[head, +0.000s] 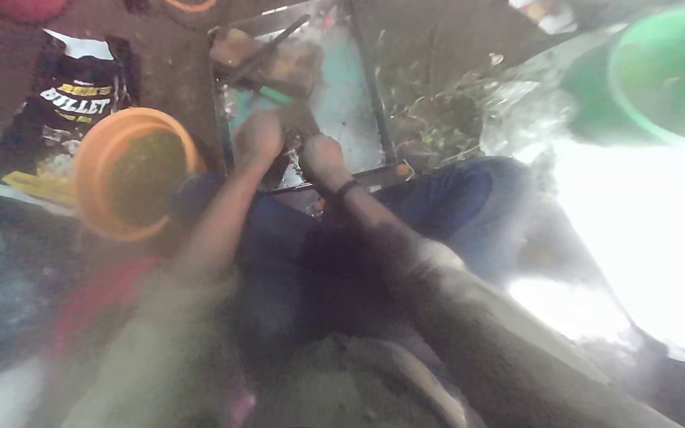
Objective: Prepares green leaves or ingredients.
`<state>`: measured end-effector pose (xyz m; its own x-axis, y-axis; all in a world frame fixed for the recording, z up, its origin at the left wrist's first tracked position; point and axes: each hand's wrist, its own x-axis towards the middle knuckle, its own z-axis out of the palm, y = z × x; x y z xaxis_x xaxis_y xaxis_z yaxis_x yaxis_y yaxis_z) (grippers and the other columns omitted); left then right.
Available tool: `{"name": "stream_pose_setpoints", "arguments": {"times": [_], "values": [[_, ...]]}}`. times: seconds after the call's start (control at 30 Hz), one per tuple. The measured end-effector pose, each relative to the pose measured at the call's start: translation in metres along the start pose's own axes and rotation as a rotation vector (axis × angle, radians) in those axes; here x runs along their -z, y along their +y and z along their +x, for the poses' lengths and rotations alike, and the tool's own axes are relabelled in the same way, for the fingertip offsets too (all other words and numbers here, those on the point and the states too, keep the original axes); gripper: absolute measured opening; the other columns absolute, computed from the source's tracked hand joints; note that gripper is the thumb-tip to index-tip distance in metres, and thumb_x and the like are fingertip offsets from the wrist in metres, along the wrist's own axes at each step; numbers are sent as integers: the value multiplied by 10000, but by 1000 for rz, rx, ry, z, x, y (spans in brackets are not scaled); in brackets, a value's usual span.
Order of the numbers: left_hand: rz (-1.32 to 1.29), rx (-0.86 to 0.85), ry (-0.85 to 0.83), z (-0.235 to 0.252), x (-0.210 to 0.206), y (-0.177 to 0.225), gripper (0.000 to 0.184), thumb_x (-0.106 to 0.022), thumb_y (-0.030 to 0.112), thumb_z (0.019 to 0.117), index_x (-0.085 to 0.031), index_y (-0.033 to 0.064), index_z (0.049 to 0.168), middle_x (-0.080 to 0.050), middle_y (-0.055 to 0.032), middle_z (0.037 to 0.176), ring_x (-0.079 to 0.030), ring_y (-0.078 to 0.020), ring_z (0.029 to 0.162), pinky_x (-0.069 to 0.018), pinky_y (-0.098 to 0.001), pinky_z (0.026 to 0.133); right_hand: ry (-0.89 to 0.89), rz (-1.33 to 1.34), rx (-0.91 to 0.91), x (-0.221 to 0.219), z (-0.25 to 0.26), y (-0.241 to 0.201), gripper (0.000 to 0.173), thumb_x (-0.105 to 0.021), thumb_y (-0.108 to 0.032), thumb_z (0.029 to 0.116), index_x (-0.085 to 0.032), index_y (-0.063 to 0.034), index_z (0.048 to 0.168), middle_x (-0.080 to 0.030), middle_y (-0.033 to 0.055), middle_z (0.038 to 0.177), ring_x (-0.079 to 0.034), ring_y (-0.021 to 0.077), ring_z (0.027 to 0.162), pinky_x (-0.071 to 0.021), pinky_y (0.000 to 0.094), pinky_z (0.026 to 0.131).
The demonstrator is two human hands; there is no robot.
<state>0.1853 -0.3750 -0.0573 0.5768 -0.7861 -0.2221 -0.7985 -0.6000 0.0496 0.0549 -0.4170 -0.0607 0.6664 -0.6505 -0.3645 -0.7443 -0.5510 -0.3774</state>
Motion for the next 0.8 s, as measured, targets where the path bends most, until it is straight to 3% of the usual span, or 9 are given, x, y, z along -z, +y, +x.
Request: {"name": "stream_pose_setpoints", "arguments": {"times": [0.07, 0.17, 0.27, 0.33, 0.57, 0.67, 0.73, 0.8], "values": [[34, 29, -13, -4, 3, 6, 215, -653, 133, 922, -721, 29, 1097, -709, -225, 1159, -685, -447, 1090, -556, -672, 825, -27, -18, 19, 3, 6, -7, 256, -604, -234, 972, -714, -27, 1074, -728, 219, 1070, -714, 413, 1020, -567, 620, 789], [31, 29, -10, -2, 3, 7, 247, -649, 136, 930, -718, 45, 1149, -712, -206, 1172, -685, -426, 1100, -556, -656, 830, 2, -4, 34, 1, 20, -13, 253, -606, -222, 979, -715, -17, 1081, -725, 220, 1098, -713, 413, 1029, -577, 626, 800], [7, -24, 22, 2, -4, 2, 184, -657, 127, 938, -723, 58, 1094, -726, -189, 1108, -705, -414, 1047, -575, -640, 831, 76, 12, 71, 2, 30, -20, 328, -533, -220, 1028, -649, -56, 1288, -727, 209, 1118, -721, 414, 1022, -586, 613, 786], [0, -41, 27, 4, -9, -1, 157, -679, 102, 912, -711, 28, 1046, -722, -206, 1064, -710, -424, 1009, -585, -631, 801, 85, 21, 79, 2, 37, -23, 382, -521, -220, 1030, -614, -63, 1365, -716, 218, 1174, -715, 417, 1050, -589, 622, 801], [-11, 0, -58, 1, 2, 7, 188, -640, 132, 948, -704, -2, 1063, -697, -241, 1148, -681, -449, 1089, -563, -658, 852, 24, -20, 75, -9, 27, -12, 298, -580, -258, 1008, -708, -29, 1149, -722, 233, 1103, -709, 435, 1028, -577, 635, 800], [2, 9, -48, -1, 7, 8, 204, -662, 185, 951, -714, 14, 1049, -710, -235, 1125, -698, -439, 1067, -572, -650, 831, -51, 77, 12, -3, -32, -3, 416, -642, -169, 992, -582, -4, 1368, -688, 281, 1134, -690, 479, 1053, -572, 638, 846], [3, 6, -45, 0, 4, 6, 203, -677, 200, 932, -722, 30, 1033, -714, -217, 1120, -702, -427, 1061, -577, -650, 823, 65, 111, 40, -26, -56, 15, 479, -659, -143, 955, -556, -34, 1410, -696, 273, 957, -707, 477, 870, -580, 626, 691], [-2, -5, -52, 1, 5, 8, 175, -679, 174, 923, -728, 43, 1028, -715, -214, 1132, -696, -426, 1080, -574, -646, 843, 124, 102, 57, -31, -57, 21, 520, -673, -164, 948, -551, -68, 1444, -693, 256, 905, -703, 464, 810, -571, 617, 641]]}}
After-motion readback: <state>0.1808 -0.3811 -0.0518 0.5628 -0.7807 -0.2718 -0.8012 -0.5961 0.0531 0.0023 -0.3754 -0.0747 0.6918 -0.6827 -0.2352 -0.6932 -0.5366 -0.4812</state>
